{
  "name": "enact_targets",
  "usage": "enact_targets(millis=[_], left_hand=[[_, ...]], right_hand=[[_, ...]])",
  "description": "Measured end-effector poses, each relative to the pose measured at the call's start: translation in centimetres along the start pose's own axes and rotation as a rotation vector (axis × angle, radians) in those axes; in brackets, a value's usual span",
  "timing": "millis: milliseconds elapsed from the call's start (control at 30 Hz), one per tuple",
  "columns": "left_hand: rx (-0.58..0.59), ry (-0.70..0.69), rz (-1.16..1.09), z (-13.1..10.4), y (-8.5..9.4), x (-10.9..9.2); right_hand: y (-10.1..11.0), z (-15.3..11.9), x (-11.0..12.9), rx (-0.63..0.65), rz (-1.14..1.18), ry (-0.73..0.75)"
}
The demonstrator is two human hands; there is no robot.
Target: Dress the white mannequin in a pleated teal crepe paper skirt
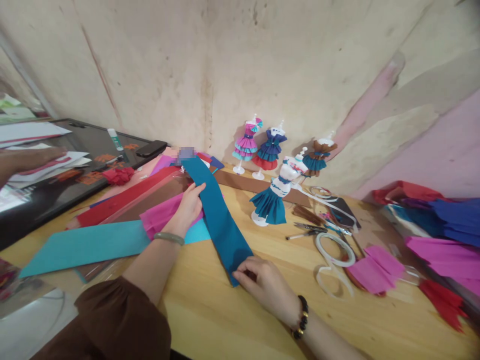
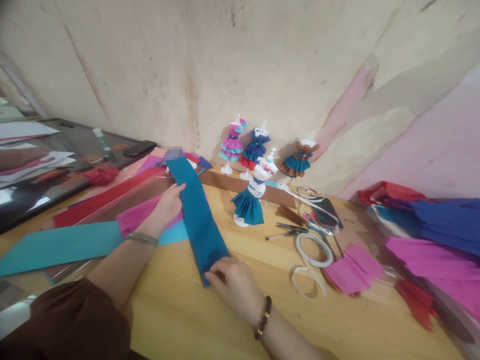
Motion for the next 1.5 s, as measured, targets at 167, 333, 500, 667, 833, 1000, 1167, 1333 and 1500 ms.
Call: enact_targets(millis=[167, 333, 500, 667, 833, 1000, 1167, 1333, 1500], left_hand=[[0.015, -0.018, 0.032, 0.5, 0.3, 0.3], [-0.008, -0.064, 0.056, 1.0, 0.9, 0.1], [-0.031, -0.062, 0.069, 1.2, 1.4, 0.3], [-0.060, -0.035, 0.077, 1.2, 1.7, 0.6], [-0.071, -0.028, 0.072, 0.9, 1.5, 0.5], [-0.084, -0.046, 0.071, 0.7, 1.6, 0.2], [-0.100, -0.073, 0.069, 0.8, 1.7, -0.2], [-0.113, -0.095, 0.071, 0.9, 1.9, -0.5], [-0.114, -0.092, 0.055, 0.9, 1.8, -0.5]], right_hand=[[-0.5, -0.1, 0.6, -0.035, -0.182, 0.019], [-0.1, 0.2, 0.3, -0.026, -0.174, 0.003], [-0.3, 0.3, 0.9, -0.025, -0.223, 0.006], [-0.6, 0.2, 1.3, -0.028, -0.283, 0.038], [-0.5, 0.0, 1.1, -0.034, -0.258, 0.025], [-0.8, -0.2, 1.4, -0.046, -0.281, 0.052], [-0.3, -0.2, 1.0, -0.039, -0.218, 0.021], [-0.7, -0.2, 1.2, -0.040, -0.164, 0.005], [-0.7, 0.0, 0.7, -0.041, 0.009, -0.023]])
Point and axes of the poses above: each hand's wrist, its own z-axis towards the middle knuckle, its own y-axis out of the back of the hand, x = y × z, the point moved 8 cm from there along z, towards the middle knuckle, and after that the axes turned 9 degrees about -y, right-handed, at the moved point
